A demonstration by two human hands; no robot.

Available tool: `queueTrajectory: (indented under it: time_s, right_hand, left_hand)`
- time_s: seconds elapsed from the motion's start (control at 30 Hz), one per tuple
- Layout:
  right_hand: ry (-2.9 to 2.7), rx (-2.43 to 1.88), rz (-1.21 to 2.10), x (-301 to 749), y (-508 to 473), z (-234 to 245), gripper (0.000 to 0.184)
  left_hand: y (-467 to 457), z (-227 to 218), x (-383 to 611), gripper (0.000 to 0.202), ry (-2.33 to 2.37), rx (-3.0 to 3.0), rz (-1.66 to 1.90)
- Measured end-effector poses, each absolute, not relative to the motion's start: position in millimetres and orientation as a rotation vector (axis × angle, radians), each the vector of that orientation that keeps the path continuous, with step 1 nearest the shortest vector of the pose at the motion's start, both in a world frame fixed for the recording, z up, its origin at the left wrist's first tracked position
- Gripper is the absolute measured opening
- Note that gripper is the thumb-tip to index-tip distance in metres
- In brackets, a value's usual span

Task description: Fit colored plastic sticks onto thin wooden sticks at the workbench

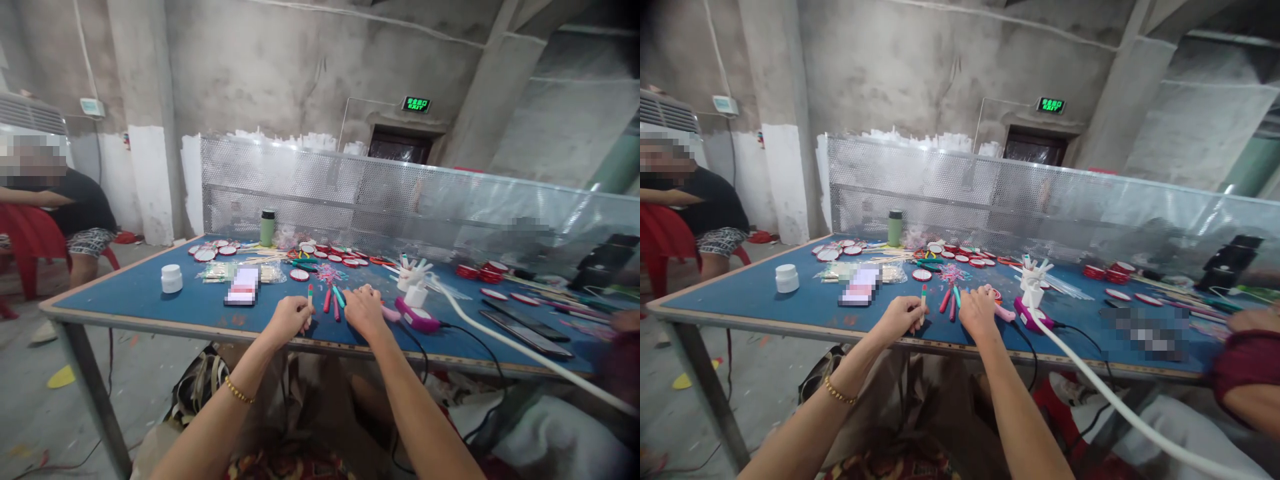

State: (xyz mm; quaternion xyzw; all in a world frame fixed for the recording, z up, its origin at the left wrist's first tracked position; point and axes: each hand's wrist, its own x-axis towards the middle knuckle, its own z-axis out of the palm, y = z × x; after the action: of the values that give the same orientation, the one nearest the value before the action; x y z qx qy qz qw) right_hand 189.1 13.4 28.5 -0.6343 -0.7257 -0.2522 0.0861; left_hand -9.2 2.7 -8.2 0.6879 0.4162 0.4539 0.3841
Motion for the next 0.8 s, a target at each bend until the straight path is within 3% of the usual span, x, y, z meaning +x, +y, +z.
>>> queueTrajectory:
  time_s: [0.33, 0.57, 0.8]
  right_hand:
    - [-2.419, -1.658, -0.798, 184, 11, 60, 0.027]
    - [-2.754, -1.340, -0.800, 184, 20, 45, 0.024]
    - [-2.814, -0.918, -1.090, 190, 20, 40, 0.018]
  left_hand:
    - [4, -8, -8, 0.020, 1.032, 1.753, 1.164]
    - [5, -10, -8, 0.020, 1.031, 1.766, 1.167]
    - [6, -11, -8, 0.019, 1.039, 1.757, 1.171]
